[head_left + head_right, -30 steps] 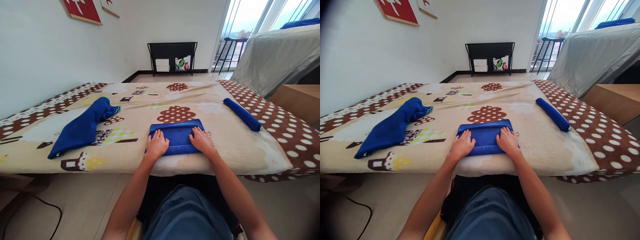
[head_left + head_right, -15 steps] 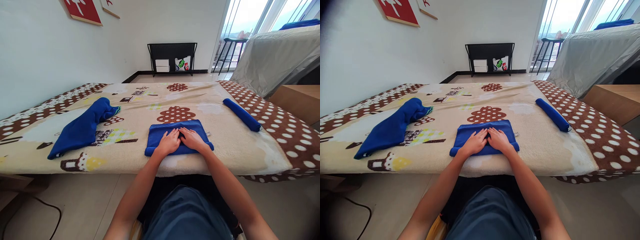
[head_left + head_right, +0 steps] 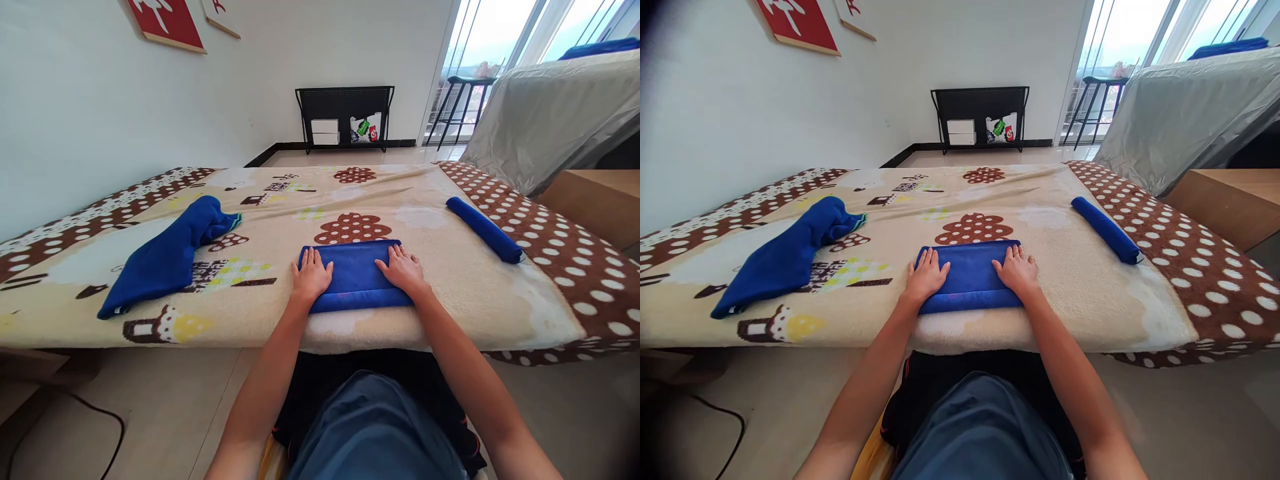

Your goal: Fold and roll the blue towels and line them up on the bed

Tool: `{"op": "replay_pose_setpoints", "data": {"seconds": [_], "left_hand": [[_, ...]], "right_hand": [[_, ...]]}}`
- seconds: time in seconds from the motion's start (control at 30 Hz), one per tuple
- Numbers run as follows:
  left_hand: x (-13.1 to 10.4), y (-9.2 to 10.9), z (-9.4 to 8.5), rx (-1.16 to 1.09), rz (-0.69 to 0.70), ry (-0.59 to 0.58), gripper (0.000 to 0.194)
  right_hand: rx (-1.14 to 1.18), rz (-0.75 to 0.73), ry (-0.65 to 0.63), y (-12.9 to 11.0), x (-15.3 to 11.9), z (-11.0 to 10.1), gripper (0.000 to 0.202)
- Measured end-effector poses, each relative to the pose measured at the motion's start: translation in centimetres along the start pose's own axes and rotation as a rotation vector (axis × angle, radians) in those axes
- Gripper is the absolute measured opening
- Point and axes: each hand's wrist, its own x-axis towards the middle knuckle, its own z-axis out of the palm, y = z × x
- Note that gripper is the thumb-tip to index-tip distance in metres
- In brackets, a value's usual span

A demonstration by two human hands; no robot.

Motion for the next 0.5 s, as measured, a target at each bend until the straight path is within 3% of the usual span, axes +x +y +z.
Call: {"op": "replay_pose_setpoints", "data": {"seconds": [0.5], "left_hand": [[0.8, -0.6, 0.3, -0.041, -0.023, 0.038, 0.066]], "right_hand": [[0.06, -0.055, -0.037, 2.1, 1.5, 0.0, 0.069]]}}
